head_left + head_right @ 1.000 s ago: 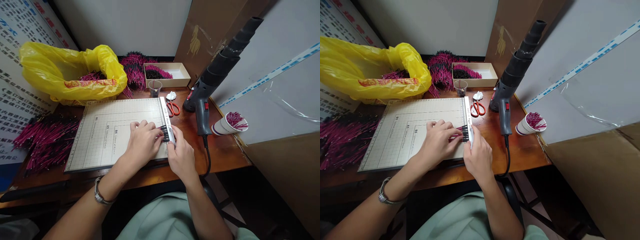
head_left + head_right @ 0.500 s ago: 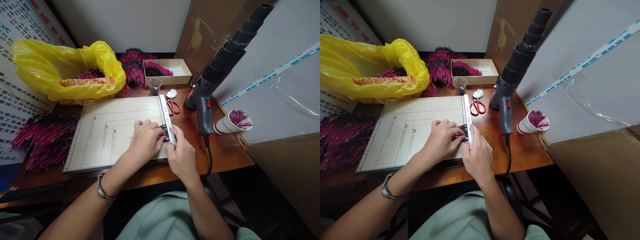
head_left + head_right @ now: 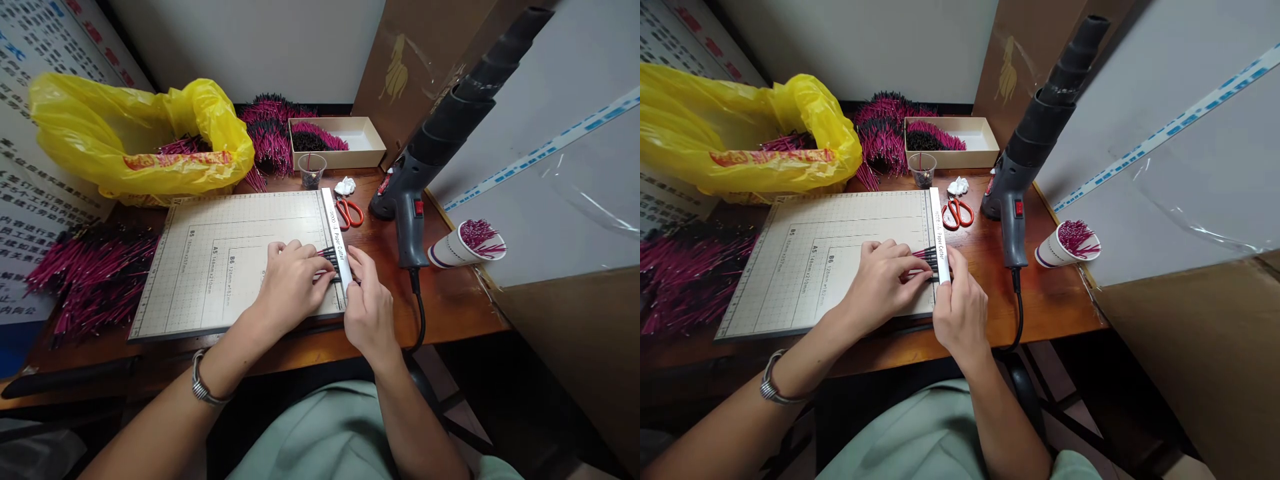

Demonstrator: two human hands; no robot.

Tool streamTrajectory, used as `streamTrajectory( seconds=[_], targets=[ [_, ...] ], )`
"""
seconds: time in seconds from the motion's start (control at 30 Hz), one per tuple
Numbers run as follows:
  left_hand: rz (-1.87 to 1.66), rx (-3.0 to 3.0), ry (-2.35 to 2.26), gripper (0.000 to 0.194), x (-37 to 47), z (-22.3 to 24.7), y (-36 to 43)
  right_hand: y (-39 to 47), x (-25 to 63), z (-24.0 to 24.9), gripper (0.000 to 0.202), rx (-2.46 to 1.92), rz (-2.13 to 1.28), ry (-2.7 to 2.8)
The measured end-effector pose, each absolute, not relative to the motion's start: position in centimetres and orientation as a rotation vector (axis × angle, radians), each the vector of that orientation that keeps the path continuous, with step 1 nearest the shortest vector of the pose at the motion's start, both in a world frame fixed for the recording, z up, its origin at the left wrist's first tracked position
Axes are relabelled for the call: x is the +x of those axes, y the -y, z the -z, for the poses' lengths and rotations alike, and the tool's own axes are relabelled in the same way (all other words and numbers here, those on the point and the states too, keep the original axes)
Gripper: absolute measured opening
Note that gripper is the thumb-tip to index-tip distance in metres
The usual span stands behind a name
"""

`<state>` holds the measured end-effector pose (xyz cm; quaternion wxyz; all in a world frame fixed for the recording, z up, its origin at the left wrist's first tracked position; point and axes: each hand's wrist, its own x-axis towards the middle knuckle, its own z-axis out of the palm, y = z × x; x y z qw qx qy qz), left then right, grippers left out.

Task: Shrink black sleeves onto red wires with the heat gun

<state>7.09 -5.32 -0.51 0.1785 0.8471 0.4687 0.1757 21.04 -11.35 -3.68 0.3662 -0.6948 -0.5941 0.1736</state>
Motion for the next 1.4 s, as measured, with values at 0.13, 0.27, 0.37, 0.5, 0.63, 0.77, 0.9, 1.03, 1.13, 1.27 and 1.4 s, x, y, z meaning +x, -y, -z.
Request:
streamTrajectory(
  seconds=[0.13,0.27,0.37,0.5,0.63,0.77,0.9,1.03,1.13,1.27,1.4],
  targets=[
    [-0.383,2.399,-1.286,0.015,7.0,0.2,5.4,11.4,21.0,3.7,0.055,-1.783,-0.456,1.511],
    [-0.299,2.461,-1.258,0.02,7.3,-0.2,5.1,11.4,21.0,3.7,0.055,-1.789,-0.454,1.505],
    [-0.276,2.555,-1.24,0.024,7.5,-0.3,5.0,11.4,21.0,3.7,0.055,-1.792,-0.454,1.5],
    [-0.325,2.655,-1.233,0.027,7.6,-0.2,5.2,11.4,21.1,3.7,0.055,-1.802,-0.454,1.498],
    [-0.409,2.75,-1.189,0.03,7.3,0.2,5.3,11.5,21.0,3.7,0.055,-1.812,-0.452,1.508],
    [-0.483,2.769,-1.204,0.027,7.3,0.7,5.3,11.5,21.0,3.7,0.055,-1.818,-0.436,1.511],
    [-0.539,2.709,-1.241,0.025,7.3,1.0,5.6,11.4,21.0,3.7,0.054,-1.831,-0.422,1.523],
    [-0.616,2.649,-1.233,0.02,6.8,1.1,6.2,11.4,20.9,3.6,0.054,-1.845,-0.405,1.537],
    [-0.698,2.651,-1.201,0.019,6.3,1.3,6.6,11.4,20.9,3.7,0.055,-1.843,-0.388,1.553],
    [-0.729,2.686,-1.196,0.021,6.3,1.7,6.8,11.5,21.0,3.9,0.055,-1.824,-0.368,1.587],
    [-0.745,2.714,-1.214,0.023,6.5,1.9,6.9,11.5,21.1,4.0,0.056,-1.809,-0.352,1.621]
  ],
)
